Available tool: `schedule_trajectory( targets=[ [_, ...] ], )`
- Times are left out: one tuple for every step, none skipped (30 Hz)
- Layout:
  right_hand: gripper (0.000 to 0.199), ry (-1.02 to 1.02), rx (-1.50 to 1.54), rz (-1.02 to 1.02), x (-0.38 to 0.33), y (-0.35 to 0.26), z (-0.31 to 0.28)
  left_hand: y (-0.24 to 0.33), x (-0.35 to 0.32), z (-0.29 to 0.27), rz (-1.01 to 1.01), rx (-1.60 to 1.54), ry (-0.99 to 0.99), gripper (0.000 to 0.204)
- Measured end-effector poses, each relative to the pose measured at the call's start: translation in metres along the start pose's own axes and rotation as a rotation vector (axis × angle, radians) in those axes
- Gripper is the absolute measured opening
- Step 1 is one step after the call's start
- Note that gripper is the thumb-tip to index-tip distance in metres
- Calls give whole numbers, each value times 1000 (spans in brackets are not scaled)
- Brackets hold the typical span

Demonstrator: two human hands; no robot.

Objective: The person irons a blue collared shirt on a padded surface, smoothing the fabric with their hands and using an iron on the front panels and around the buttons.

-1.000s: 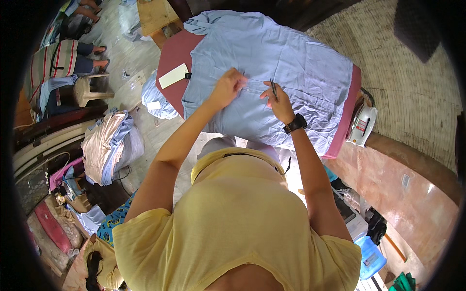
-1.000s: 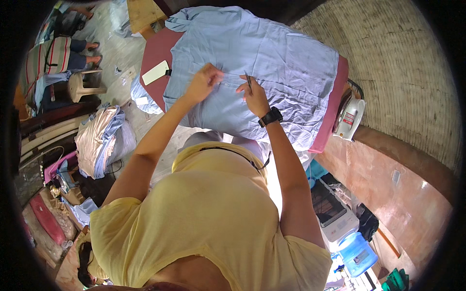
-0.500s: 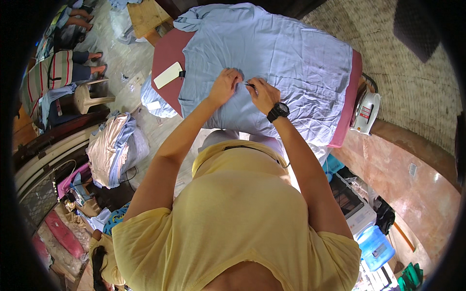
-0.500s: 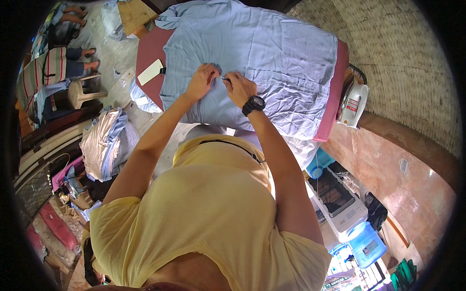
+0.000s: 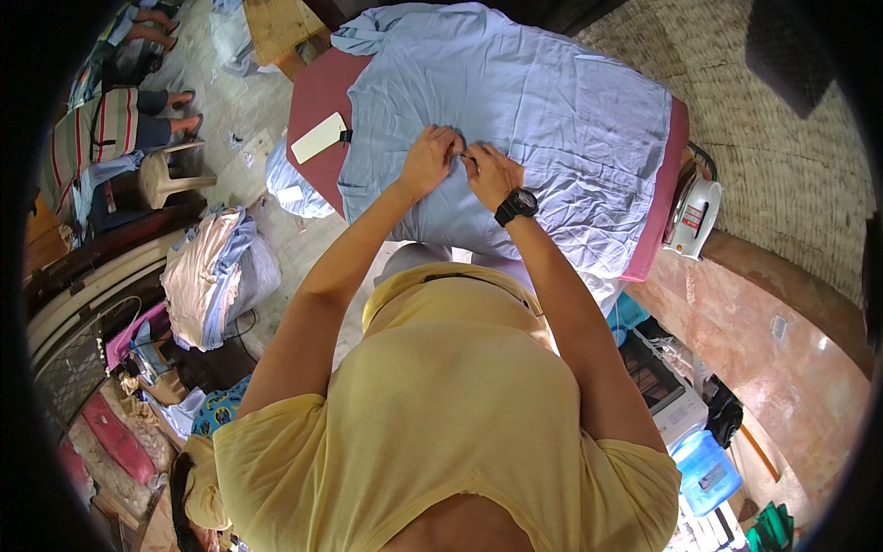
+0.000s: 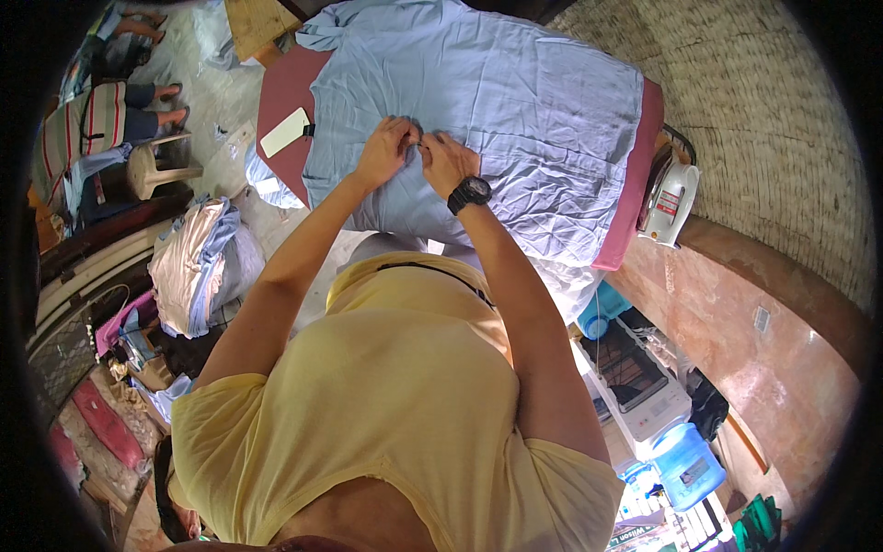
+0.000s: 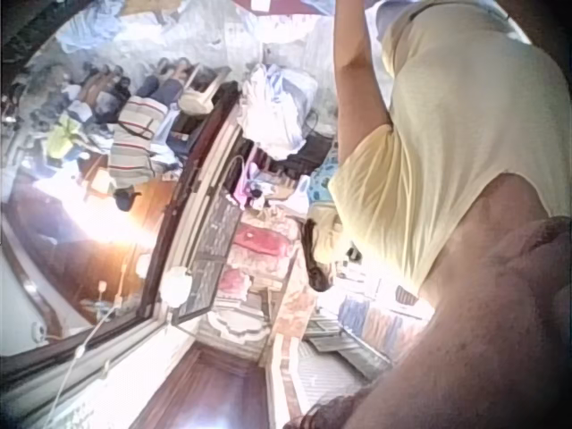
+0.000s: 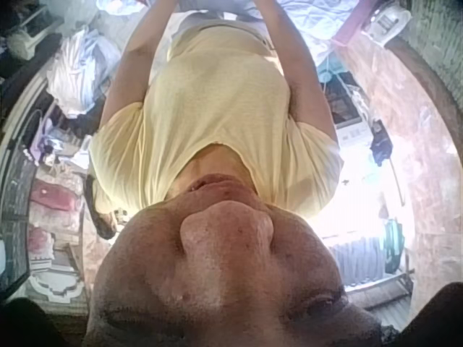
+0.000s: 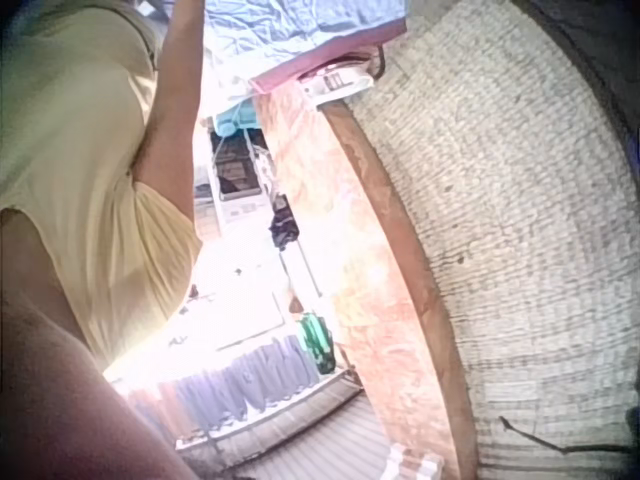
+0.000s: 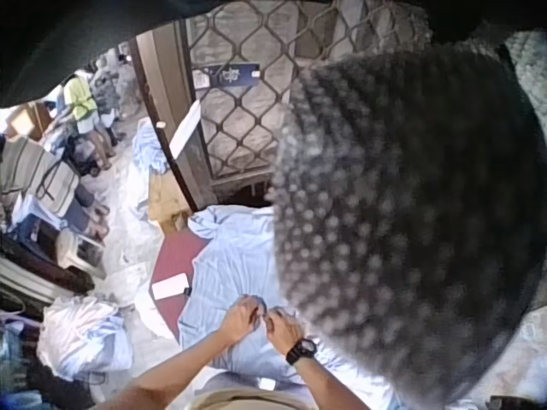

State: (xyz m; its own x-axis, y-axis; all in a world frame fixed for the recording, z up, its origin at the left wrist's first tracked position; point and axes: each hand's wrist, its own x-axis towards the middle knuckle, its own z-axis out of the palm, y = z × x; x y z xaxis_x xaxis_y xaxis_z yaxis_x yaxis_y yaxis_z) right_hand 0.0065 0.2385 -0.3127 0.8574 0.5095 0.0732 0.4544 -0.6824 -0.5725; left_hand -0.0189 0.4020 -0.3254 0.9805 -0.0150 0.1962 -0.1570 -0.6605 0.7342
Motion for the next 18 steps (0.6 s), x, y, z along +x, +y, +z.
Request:
schedule_trajectory(
  targets=[
    [6,0,-17,-5,0,1,0,0,1,0,8,5,-5,8],
    [6,-1,-33,-11,-1,0,-1,-2,0,0,9,-2,-8,9],
    [6,-2,-49,-15,-1,0,-2,-4,0,1,12,-10,-12,10],
    [6,43,-6,3,-3,2,-5,-6,-1,1,15,-17,-16,10],
    [7,85,39,19,-7,1,-12,-7,-6,-6,54,-15,-38,12],
    [8,128,83,35,-10,2,-18,-6,-11,-18,94,-12,-59,14],
    [11,196,140,30,-14,7,-24,-5,-15,-30,135,-9,-81,15],
    [13,185,170,68,-14,11,-30,1,-17,-46,49,27,-194,16],
    [14,169,202,111,-16,16,-36,7,-21,-61,-42,60,-311,17],
    [16,153,233,155,-18,19,-39,11,-23,-67,-132,93,-429,18],
    [21,104,223,177,-17,18,-41,11,-23,-63,-112,57,-281,18],
    [22,93,251,201,-15,18,-38,10,-16,-49,-85,17,-141,19],
    [23,80,279,223,-14,16,-32,9,-11,-38,-58,-22,1,19],
    [24,68,306,249,-13,14,-28,10,-9,-29,-35,-28,-25,19],
    [25,42,308,266,-12,14,-25,11,-7,-22,-13,-32,-50,19],
    [25,16,311,282,-12,14,-22,12,-7,-16,8,-37,-74,19],
    [26,-11,313,297,-11,15,-19,12,-6,-12,44,-3,-55,19],
    [26,7,335,296,-12,18,-15,12,-6,-8,80,31,-36,19]
  ],
)
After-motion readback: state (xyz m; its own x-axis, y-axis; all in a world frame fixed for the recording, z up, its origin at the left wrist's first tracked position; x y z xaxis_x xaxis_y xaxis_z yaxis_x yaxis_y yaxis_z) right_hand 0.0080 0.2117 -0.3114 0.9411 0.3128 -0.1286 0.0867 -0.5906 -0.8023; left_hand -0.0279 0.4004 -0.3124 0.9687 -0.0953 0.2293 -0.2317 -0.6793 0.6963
